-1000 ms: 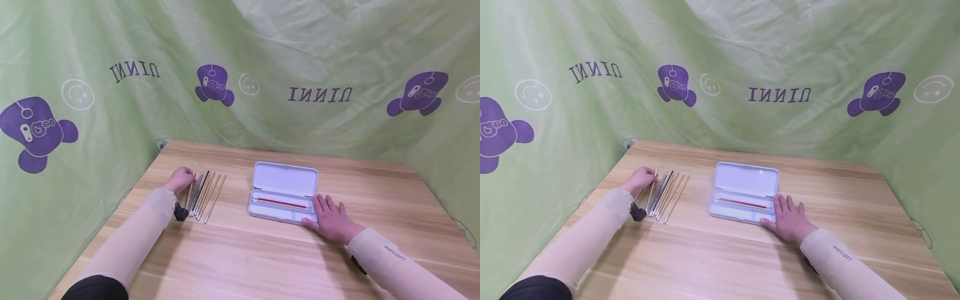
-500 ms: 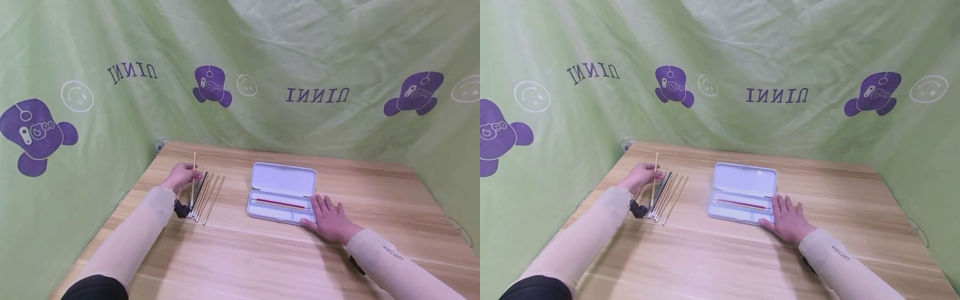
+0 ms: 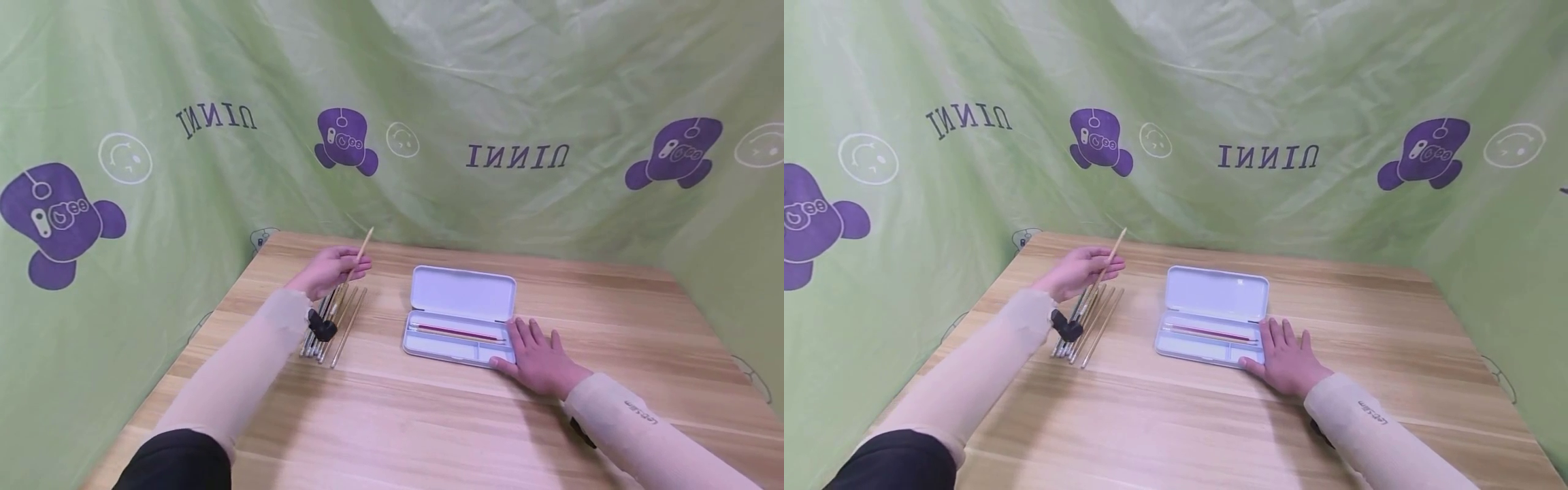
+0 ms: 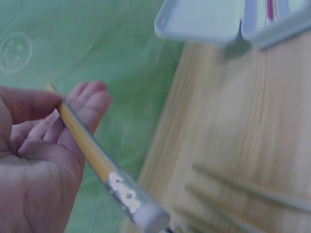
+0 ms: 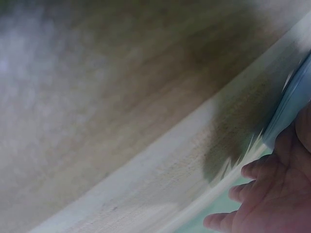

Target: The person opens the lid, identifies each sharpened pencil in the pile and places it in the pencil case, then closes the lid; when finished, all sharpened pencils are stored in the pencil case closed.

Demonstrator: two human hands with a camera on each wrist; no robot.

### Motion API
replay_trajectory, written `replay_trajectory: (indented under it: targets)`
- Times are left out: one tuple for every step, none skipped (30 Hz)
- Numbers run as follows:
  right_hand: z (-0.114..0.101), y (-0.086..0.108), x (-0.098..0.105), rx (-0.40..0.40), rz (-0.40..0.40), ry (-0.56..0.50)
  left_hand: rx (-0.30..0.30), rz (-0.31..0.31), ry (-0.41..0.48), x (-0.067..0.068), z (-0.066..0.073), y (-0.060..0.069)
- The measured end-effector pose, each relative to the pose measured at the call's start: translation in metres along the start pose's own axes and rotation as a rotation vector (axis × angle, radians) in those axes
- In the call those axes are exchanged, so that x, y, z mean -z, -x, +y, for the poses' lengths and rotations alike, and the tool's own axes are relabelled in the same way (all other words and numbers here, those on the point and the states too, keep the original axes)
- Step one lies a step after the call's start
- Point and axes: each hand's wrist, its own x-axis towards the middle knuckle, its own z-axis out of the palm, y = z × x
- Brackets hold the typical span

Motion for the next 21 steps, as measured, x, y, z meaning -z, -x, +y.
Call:
replay_trajectory:
  targets:
    - [0.001,0.000,0.000,0.002,0.002,-0.004,-0.007,-0.031,-0.002,-0.006,0.001,-0.003]
    - [0.002,-0.001,-0.002,0.004,0.004,-0.012,-0.008,-0.055,0.001,-0.012,0.003,-0.006]
    - [0.002,-0.001,-0.002,0.009,0.005,-0.019,-0.004,-0.072,0.008,-0.018,0.005,-0.009]
    - [0.003,-0.002,-0.003,0.011,0.007,-0.025,0.000,-0.088,0.003,-0.025,0.007,-0.011]
    - [0.004,-0.002,-0.004,0.012,0.009,-0.026,0.003,-0.103,-0.004,-0.031,0.008,-0.013]
    - [0.005,-0.003,-0.005,0.009,0.008,-0.028,0.003,-0.121,-0.019,-0.037,0.009,-0.015]
    - [0.006,-0.003,-0.006,0.007,0.009,-0.026,0.001,-0.136,-0.048,-0.044,0.010,-0.017]
    - [0.007,-0.004,-0.007,0.006,0.009,-0.026,0.001,-0.149,-0.079,-0.050,0.011,-0.019]
    - [0.007,-0.004,-0.007,0.002,0.007,-0.022,-0.007,-0.166,-0.124,-0.057,0.011,-0.020]
    - [0.008,-0.005,-0.008,-0.005,0.001,-0.017,-0.015,-0.183,-0.175,-0.063,0.012,-0.021]
    - [0.008,-0.005,-0.008,-0.010,-0.004,-0.014,-0.023,-0.199,-0.229,-0.069,0.011,-0.023]
    - [0.007,-0.005,-0.007,-0.010,-0.007,-0.013,-0.032,-0.217,-0.283,-0.075,0.011,-0.024]
    - [0.006,-0.004,-0.006,-0.010,-0.008,-0.016,-0.035,-0.230,-0.326,-0.081,0.010,-0.026]
    - [0.004,-0.003,-0.004,-0.013,-0.012,-0.016,-0.036,-0.242,-0.361,-0.087,0.009,-0.028]
    - [0.002,-0.002,-0.002,-0.016,-0.016,-0.016,-0.034,-0.255,-0.386,-0.093,0.008,-0.030]
    - [0.000,-0.002,-0.001,-0.017,-0.018,-0.015,-0.030,-0.264,-0.408,-0.098,0.007,-0.031]
    - [-0.001,-0.001,0.001,-0.017,-0.016,-0.013,-0.029,-0.274,-0.426,-0.104,0.005,-0.034]
    - [-0.002,0.000,0.002,-0.017,-0.015,-0.009,-0.027,-0.283,-0.439,-0.109,0.003,-0.035]
    - [-0.003,0.000,0.003,-0.021,-0.016,-0.003,-0.024,-0.290,-0.448,-0.114,0.002,-0.037]
    - [-0.004,0.000,0.003,-0.024,-0.019,0.005,-0.022,-0.297,-0.459,-0.118,0.000,-0.038]
    - [-0.005,0.001,0.003,-0.024,-0.018,0.012,-0.025,-0.306,-0.471,-0.122,-0.003,-0.040]
